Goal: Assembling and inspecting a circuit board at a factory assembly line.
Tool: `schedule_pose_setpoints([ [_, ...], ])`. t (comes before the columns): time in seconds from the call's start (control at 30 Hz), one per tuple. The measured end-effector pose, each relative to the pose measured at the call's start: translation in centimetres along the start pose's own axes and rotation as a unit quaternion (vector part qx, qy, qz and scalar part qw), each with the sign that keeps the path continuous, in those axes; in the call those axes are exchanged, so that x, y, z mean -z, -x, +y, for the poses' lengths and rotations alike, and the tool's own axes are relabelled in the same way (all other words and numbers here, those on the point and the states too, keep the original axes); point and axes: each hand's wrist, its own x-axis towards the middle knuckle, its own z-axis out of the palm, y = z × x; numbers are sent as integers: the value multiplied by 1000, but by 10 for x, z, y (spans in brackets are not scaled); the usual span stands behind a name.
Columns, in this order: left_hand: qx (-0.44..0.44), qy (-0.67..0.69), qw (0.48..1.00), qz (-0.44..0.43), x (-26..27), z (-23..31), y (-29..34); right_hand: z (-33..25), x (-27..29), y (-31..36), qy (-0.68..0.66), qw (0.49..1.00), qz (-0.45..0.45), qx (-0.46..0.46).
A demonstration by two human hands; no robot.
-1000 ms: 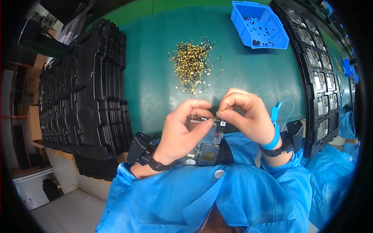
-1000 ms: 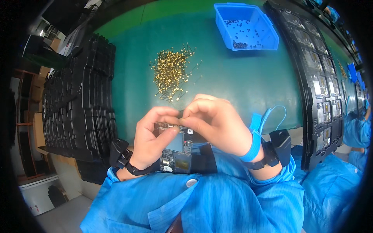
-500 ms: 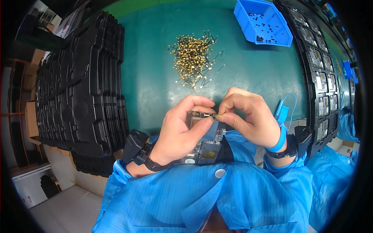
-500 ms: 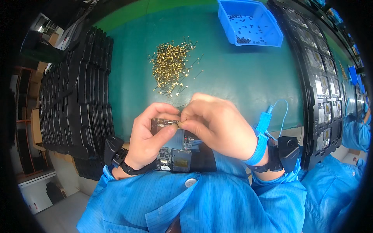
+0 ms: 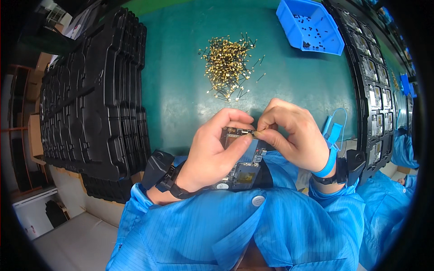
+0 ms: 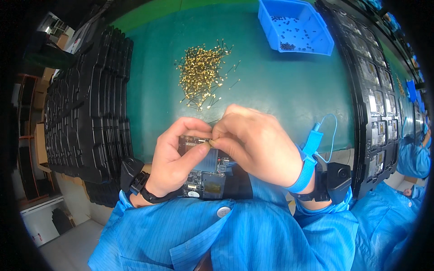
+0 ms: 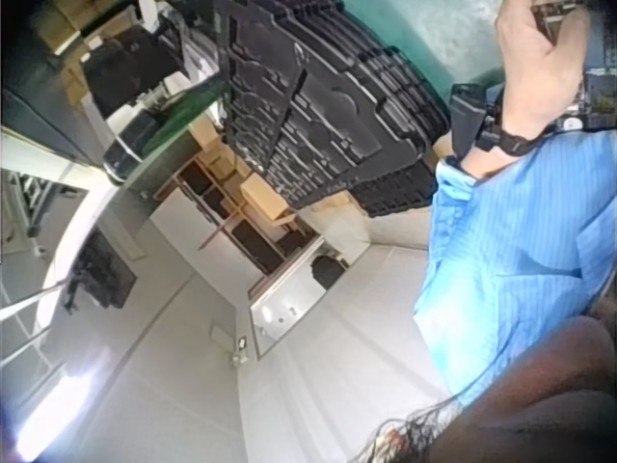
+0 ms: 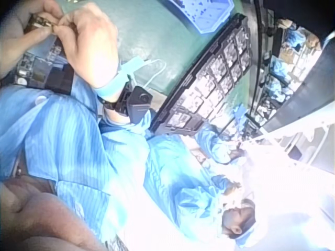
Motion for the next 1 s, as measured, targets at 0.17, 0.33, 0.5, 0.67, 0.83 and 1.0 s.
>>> schedule_pose_setpoints([
  [0.17,6,2,1000,11,-2,1,1,0,0,0,21,1000,2,16],
  [0.33,7,-11,1000,18,-3,2,0,1,-1,0,37,999,9,31],
  [0.5,-2,-26,999,19,-3,1,1,0,0,-1,50,998,5,40],
  [0.67,9,-24,999,23,-5,3,1,1,1,-2,42,998,-5,48],
  [0.83,9,-22,1000,17,-4,2,1,2,0,-1,34,998,-9,42],
  [1.0,22,-7,999,28,-4,2,1,2,2,-4,60,996,-25,54],
])
